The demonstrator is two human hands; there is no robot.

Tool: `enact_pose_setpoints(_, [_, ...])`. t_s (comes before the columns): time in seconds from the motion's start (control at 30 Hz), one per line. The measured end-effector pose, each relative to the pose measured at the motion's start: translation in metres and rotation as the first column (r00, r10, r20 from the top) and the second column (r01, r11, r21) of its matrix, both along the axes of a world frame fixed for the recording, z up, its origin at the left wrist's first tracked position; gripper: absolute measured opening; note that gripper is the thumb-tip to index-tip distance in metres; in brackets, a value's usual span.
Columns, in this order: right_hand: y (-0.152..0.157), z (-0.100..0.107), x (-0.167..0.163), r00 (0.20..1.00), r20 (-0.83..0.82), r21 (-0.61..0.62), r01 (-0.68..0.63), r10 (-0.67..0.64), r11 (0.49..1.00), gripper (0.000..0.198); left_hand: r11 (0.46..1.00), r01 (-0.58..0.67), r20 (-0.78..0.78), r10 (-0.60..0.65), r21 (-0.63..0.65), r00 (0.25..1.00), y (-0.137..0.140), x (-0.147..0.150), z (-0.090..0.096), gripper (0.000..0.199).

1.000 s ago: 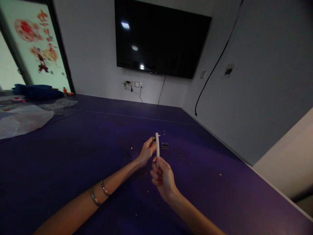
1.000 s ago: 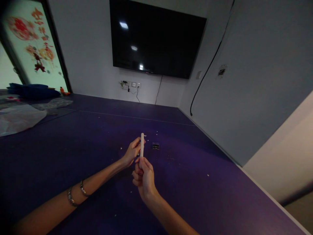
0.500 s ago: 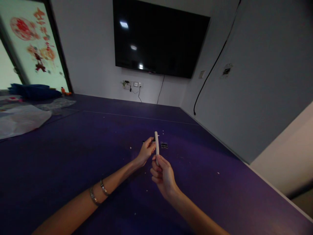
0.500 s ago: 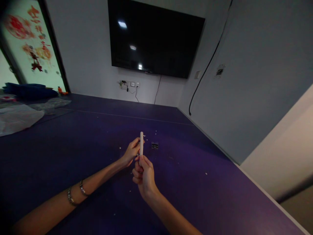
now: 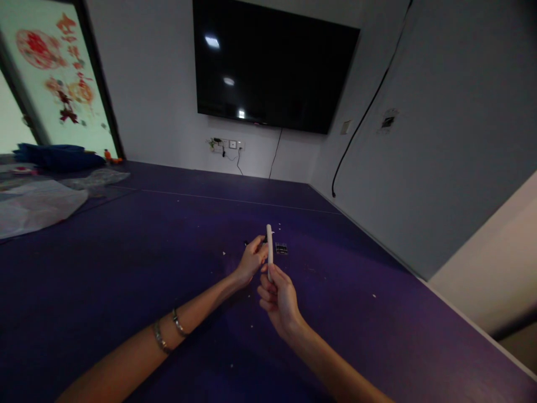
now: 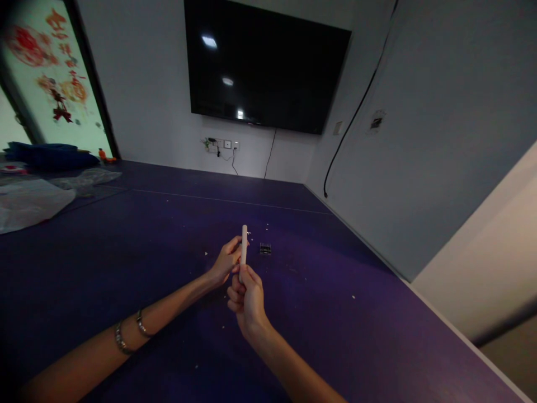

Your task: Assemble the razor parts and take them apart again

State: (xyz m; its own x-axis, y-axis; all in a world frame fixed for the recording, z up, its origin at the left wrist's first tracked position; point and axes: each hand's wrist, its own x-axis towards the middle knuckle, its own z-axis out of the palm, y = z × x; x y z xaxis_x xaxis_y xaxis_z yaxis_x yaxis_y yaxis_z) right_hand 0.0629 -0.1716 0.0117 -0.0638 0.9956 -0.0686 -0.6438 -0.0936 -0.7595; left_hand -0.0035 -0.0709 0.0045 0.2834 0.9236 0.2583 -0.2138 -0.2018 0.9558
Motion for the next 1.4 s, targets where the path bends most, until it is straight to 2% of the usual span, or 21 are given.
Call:
enact_pose_setpoints(0.17, [-0.002, -0.004, -0.001, 0.999, 0.018, -0.017, -0.048, 0.049, 0.999, 0.027, 1.0, -0.028, 0.033, 0.027, 0.009, 0.999, 0.002, 0.0, 0.002, 0.022])
enact_pose_setpoints(0.37, [0.001, -0.003, 0.004, 1.0, -0.004, 0.021, -0.001, 0.001, 1.0, 0.027, 1.0, 0.0, 0.029, 0.0, 0.0, 1.0, 0.003, 0.001, 0.0, 0.027])
enact_pose_setpoints(0.53, [-0.003, -0.006, 0.004, 0.999, 0.024, -0.033, -0.04, 0.04, 0.999, 0.028, 1.0, -0.029, 0.021, 0.029, 0.012, 0.999, 0.004, 0.001, 0.001, 0.022])
enact_pose_setpoints(0.7, [0.0, 0.0, 0.003, 1.0, 0.009, 0.011, 0.011, -0.011, 1.0, 0.028, 0.999, 0.035, 0.011, -0.034, -0.012, 0.999, 0.0, 0.001, 0.0, 0.024])
enact_pose_setpoints(0.9, [-0.004, -0.005, 0.005, 0.998, 0.042, -0.044, -0.035, 0.037, 0.998, 0.028, 1.0, -0.011, 0.027, 0.011, -0.004, 1.0, 0.005, -0.001, 0.0, 0.026])
enact_pose_setpoints(1.07, [-0.001, 0.001, 0.012, 1.0, 0.004, 0.018, 0.016, -0.016, 1.0, 0.027, 0.999, 0.045, 0.038, -0.044, 0.0, 0.998, 0.006, 0.0, -0.003, 0.027])
enact_pose_setpoints(1.27, [-0.007, -0.002, 0.009, 0.999, 0.036, -0.031, -0.032, 0.033, 0.999, 0.028, 1.0, 0.015, 0.039, -0.015, -0.001, 0.999, 0.009, -0.001, -0.001, 0.027])
enact_pose_setpoints(1.4, [-0.004, 0.004, 0.01, 1.0, 0.017, 0.022, -0.009, 0.008, 1.0, 0.025, 0.999, 0.048, 0.051, -0.048, 0.016, 0.998, 0.007, -0.002, 0.0, 0.028])
